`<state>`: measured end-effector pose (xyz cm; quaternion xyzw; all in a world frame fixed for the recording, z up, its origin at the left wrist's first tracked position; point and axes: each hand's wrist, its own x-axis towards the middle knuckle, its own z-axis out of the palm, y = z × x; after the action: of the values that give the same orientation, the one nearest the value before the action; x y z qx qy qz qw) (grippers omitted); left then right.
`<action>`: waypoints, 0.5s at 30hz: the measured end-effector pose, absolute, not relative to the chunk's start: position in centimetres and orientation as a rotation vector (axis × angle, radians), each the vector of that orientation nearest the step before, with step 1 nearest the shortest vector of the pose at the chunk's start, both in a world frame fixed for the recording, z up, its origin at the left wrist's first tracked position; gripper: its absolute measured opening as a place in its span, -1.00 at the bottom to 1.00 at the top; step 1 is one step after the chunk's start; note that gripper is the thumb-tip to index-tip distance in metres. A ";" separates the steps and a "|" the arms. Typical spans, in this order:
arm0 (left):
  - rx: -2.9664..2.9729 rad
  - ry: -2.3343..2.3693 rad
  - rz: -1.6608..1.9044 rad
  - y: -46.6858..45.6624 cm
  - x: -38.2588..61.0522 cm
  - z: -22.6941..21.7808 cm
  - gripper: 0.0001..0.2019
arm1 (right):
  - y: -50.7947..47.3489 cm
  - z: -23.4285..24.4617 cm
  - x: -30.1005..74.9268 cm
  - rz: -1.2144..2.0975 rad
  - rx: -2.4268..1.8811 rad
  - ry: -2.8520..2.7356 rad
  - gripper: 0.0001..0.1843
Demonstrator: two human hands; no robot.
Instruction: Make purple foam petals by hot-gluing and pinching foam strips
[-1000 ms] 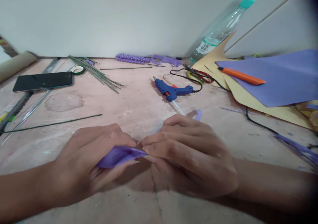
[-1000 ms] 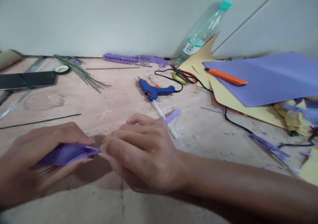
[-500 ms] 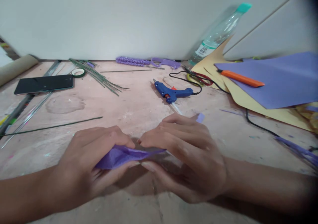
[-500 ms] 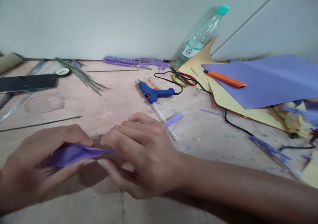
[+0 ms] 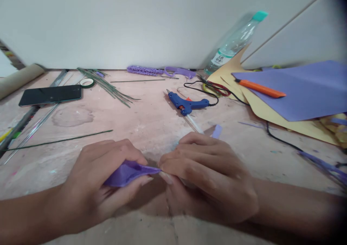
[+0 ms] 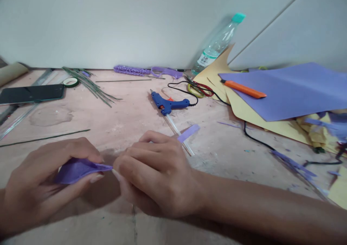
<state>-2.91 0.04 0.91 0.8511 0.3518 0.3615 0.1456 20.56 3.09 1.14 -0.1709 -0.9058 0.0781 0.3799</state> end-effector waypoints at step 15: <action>2.476 0.991 1.053 -0.1 -2.4 0.9 -0.91 | 3.4 1.0 20.4 0.256 -0.395 -2.329 -0.90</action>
<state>-2.43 -0.10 0.92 0.8553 0.3425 0.3638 0.1369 20.41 3.37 1.01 -0.1544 -0.9093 0.1000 0.3732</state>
